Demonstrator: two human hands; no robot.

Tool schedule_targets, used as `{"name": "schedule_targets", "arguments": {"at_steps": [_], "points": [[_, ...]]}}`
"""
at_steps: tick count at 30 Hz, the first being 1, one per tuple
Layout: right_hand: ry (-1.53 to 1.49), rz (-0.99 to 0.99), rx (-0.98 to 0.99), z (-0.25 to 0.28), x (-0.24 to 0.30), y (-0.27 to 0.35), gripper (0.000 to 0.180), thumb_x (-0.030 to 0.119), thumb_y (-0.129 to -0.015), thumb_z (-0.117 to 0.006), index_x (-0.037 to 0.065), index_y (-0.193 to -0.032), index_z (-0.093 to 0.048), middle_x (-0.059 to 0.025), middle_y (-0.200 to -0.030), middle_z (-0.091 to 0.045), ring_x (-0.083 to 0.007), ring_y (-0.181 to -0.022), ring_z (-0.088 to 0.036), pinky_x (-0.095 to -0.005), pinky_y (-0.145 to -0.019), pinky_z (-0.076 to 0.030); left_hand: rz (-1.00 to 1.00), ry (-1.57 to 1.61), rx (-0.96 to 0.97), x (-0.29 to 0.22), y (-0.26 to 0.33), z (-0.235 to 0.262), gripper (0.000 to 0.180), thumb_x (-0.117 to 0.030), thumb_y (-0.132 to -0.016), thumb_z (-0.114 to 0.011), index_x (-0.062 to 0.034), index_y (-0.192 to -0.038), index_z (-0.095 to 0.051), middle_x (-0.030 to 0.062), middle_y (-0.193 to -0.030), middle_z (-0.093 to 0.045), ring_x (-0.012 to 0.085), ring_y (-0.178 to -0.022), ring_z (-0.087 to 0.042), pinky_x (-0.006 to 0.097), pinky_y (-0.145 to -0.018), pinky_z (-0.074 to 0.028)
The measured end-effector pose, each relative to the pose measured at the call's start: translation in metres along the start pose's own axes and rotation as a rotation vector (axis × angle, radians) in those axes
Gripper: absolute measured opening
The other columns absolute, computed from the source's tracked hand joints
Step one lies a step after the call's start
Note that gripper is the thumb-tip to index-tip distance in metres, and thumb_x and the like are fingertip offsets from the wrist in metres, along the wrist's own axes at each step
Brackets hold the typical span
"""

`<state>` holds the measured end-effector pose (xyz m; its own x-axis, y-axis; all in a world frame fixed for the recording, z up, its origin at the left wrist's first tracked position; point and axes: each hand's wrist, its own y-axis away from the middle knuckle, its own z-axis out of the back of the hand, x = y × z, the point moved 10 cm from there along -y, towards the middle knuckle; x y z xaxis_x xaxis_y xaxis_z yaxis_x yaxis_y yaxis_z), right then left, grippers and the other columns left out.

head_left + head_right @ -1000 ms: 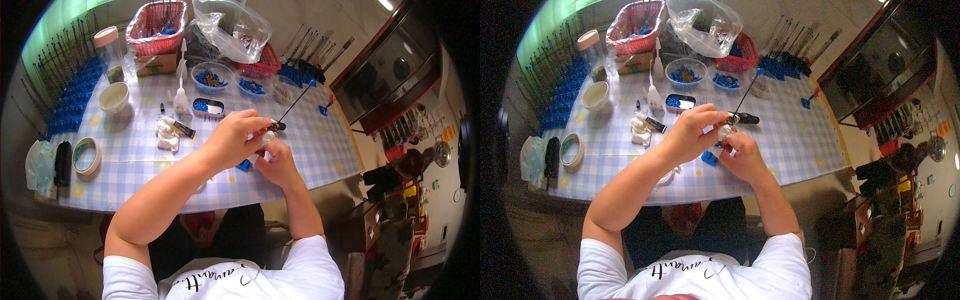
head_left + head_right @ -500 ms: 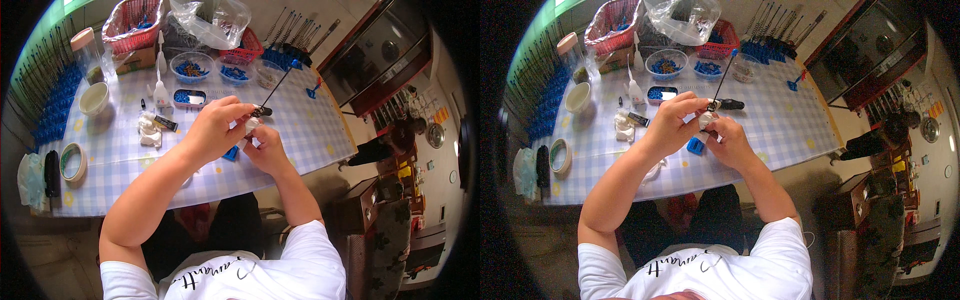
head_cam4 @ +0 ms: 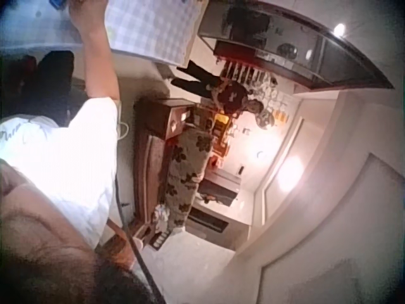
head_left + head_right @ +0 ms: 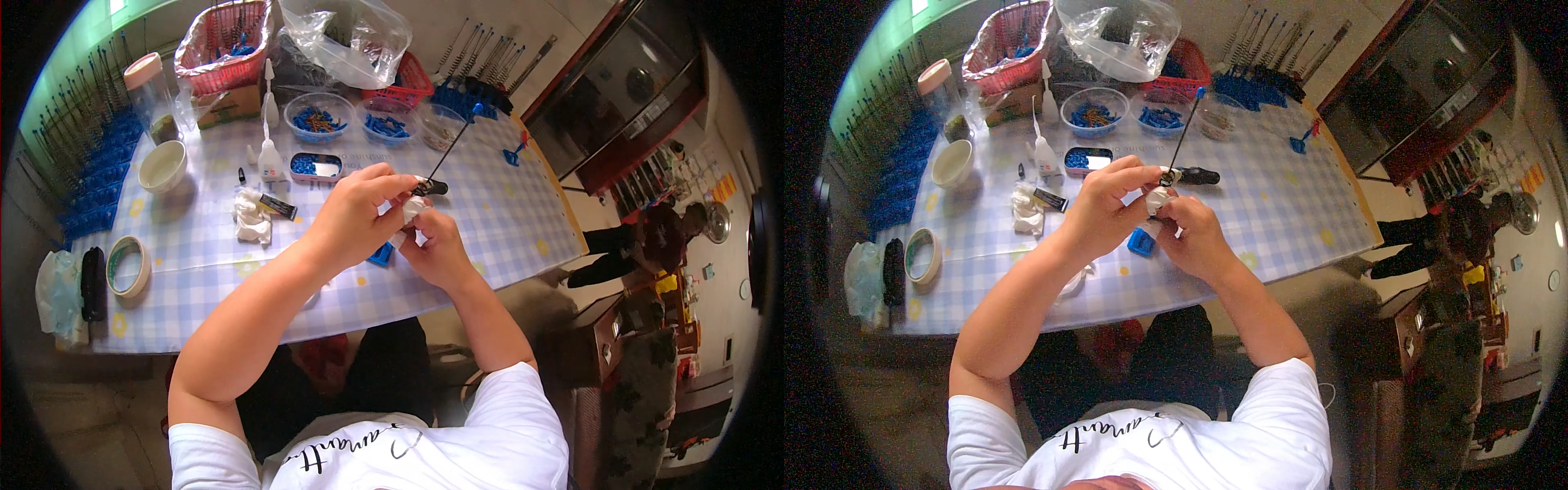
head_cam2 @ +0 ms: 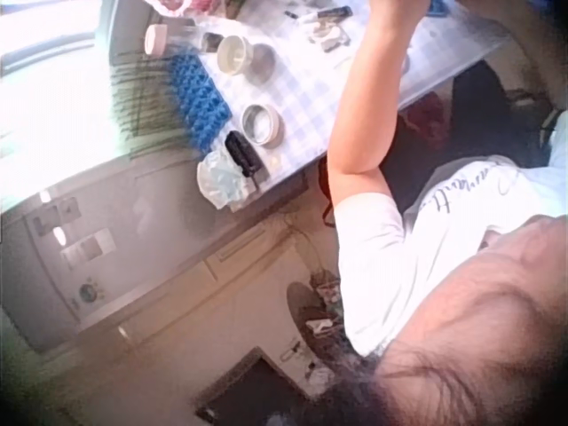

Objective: The person assembles small blue plastic lighting components by attaching coiled wires and small pins to the blue plastic housing, using a small screwdriver.

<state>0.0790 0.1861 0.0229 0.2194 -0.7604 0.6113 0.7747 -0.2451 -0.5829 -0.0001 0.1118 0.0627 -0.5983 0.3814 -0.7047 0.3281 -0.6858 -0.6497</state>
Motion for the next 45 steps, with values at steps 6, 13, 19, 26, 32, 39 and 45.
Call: {"name": "schedule_targets", "arguments": {"at_steps": [6,13,19,26,32,39,45], "points": [[0.151,0.075,0.040,0.000,0.001,0.002,0.021,0.000,-0.068,-0.069,0.006,-0.088,-0.062,-0.0087,-0.076,-0.061,-0.0224,-0.067,-0.059,-0.0338,-0.062,-0.047,0.000,-0.003,0.001,-0.001,0.000,0.000,0.029,0.006,-0.075,-0.063,0.0005,-0.104,-0.064,0.0091,-0.084,-0.059,0.0199,-0.079,-0.062,0.029,-0.069,-0.050],[-0.008,-0.026,0.014,0.010,0.010,-0.004,0.022,0.013,-0.075,-0.073,0.006,-0.093,-0.063,-0.0037,-0.076,-0.059,-0.0150,-0.065,-0.055,-0.0289,-0.061,-0.045,0.033,0.097,-0.009,0.006,0.001,0.000,0.030,0.002,-0.074,-0.061,0.0002,-0.104,-0.065,0.0119,-0.085,-0.060,0.0263,-0.077,-0.062,0.032,-0.068,-0.050],[-0.049,-0.037,0.018,0.012,0.011,-0.004,0.020,0.015,-0.079,-0.070,0.004,-0.093,-0.062,-0.0027,-0.076,-0.058,-0.0122,-0.068,-0.056,-0.0266,-0.061,-0.045,0.046,0.063,0.009,0.006,0.000,-0.001,0.030,0.003,-0.075,-0.060,0.0012,-0.104,-0.065,0.0126,-0.087,-0.061,0.0274,-0.079,-0.063,0.033,-0.071,-0.051],[-0.122,-0.087,-0.034,0.018,0.001,-0.002,0.017,0.014,-0.080,-0.068,0.003,-0.093,-0.062,-0.0026,-0.078,-0.060,-0.0108,-0.072,-0.056,-0.0267,-0.066,-0.045,-0.003,0.057,-0.009,0.002,0.000,0.000,0.028,0.003,-0.076,-0.064,0.0009,-0.104,-0.064,0.0106,-0.086,-0.061,0.0219,-0.079,-0.063,0.030,-0.069,-0.051],[-0.211,-0.106,-0.127,0.026,-0.013,0.003,0.013,0.011,-0.081,-0.065,0.003,-0.091,-0.062,-0.0021,-0.079,-0.061,-0.0105,-0.071,-0.055,-0.0266,-0.066,-0.044,-0.001,0.056,-0.007,0.003,0.002,-0.001,0.025,0.003,-0.078,-0.066,0.0009,-0.104,-0.064,0.0088,-0.087,-0.061,0.0175,-0.080,-0.062,0.028,-0.069,-0.050],[-0.181,-0.052,-0.082,0.022,-0.001,-0.001,0.014,0.010,-0.081,-0.065,0.003,-0.092,-0.062,-0.0022,-0.079,-0.061,-0.0099,-0.070,-0.053,-0.0256,-0.064,-0.043,-0.016,0.082,-0.011,0.002,0.002,-0.001,0.025,0.003,-0.079,-0.066,0.0016,-0.104,-0.063,0.0090,-0.088,-0.061,0.0175,-0.081,-0.062,0.028,-0.070,-0.050],[-0.146,-0.052,-0.146,0.031,0.002,0.000,0.014,0.008,-0.079,-0.065,0.002,-0.091,-0.062,-0.0038,-0.078,-0.060,-0.0106,-0.071,-0.054,-0.0265,-0.065,-0.044,-0.020,0.061,-0.015,-0.003,0.002,0.000,0.024,0.002,-0.079,-0.066,0.0006,-0.102,-0.064,0.0093,-0.089,-0.062,0.0183,-0.080,-0.063,0.028,-0.069,-0.050]]}}
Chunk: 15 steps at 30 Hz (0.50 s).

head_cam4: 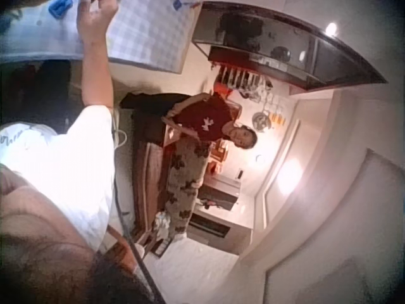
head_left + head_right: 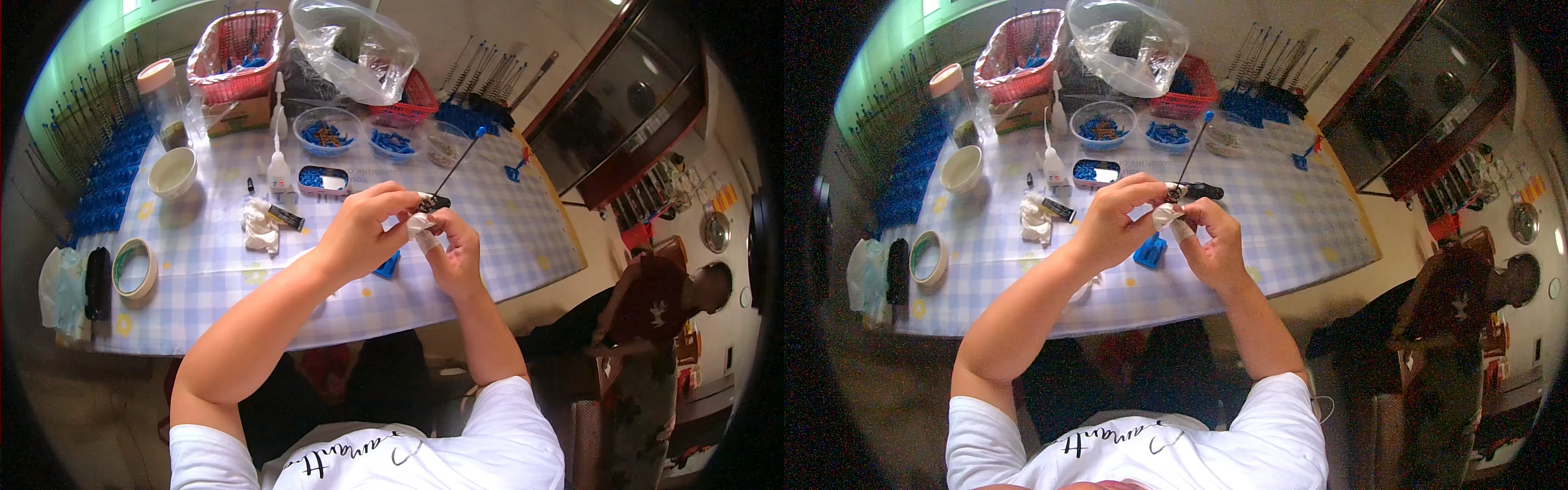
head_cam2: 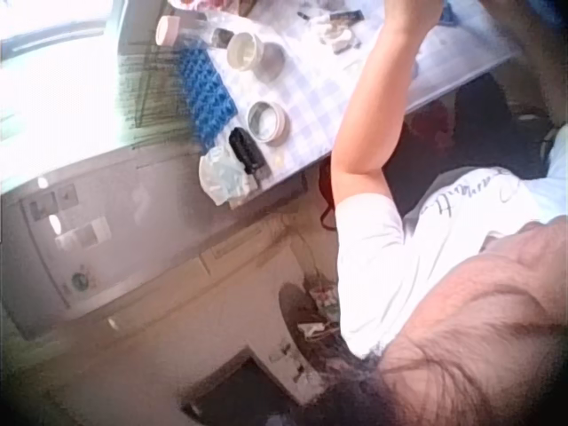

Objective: The person assembles small blue plastic lighting components by attaching coiled wires and small pins to the blue plastic housing, using a small screwdriver.

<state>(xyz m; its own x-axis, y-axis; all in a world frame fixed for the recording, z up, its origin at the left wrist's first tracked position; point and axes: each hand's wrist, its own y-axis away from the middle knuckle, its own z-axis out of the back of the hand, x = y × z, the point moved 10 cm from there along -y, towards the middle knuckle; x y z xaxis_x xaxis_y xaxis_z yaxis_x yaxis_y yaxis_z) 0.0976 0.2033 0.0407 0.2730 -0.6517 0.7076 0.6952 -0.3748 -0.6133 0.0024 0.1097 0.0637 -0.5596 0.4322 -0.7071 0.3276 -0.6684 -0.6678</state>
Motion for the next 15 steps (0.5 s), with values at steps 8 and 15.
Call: {"name": "schedule_targets", "arguments": {"at_steps": [8,15], "points": [[0.088,0.094,-0.193,0.071,0.040,-0.005,0.013,0.012,-0.079,-0.064,0.002,-0.087,-0.062,-0.0054,-0.079,-0.060,-0.0128,-0.072,-0.057,-0.0267,-0.068,-0.046,0.025,-0.016,0.014,0.006,0.001,0.000,0.024,0.002,-0.078,-0.068,-0.0014,-0.102,-0.065,0.0098,-0.087,-0.064,0.0193,-0.080,-0.063,0.028,-0.069,-0.049],[0.207,-0.355,-0.842,0.444,-0.073,0.029,0.026,0.031,-0.091,-0.056,0.006,-0.090,-0.065,-0.0030,-0.091,-0.064,-0.0112,-0.071,-0.056,-0.0227,-0.062,-0.044,0.012,-0.019,0.056,-0.003,-0.007,-0.013,0.026,0.004,-0.077,-0.067,-0.0011,-0.102,-0.065,0.0093,-0.087,-0.063,0.0203,-0.079,-0.063,0.028,-0.070,-0.049]]}}
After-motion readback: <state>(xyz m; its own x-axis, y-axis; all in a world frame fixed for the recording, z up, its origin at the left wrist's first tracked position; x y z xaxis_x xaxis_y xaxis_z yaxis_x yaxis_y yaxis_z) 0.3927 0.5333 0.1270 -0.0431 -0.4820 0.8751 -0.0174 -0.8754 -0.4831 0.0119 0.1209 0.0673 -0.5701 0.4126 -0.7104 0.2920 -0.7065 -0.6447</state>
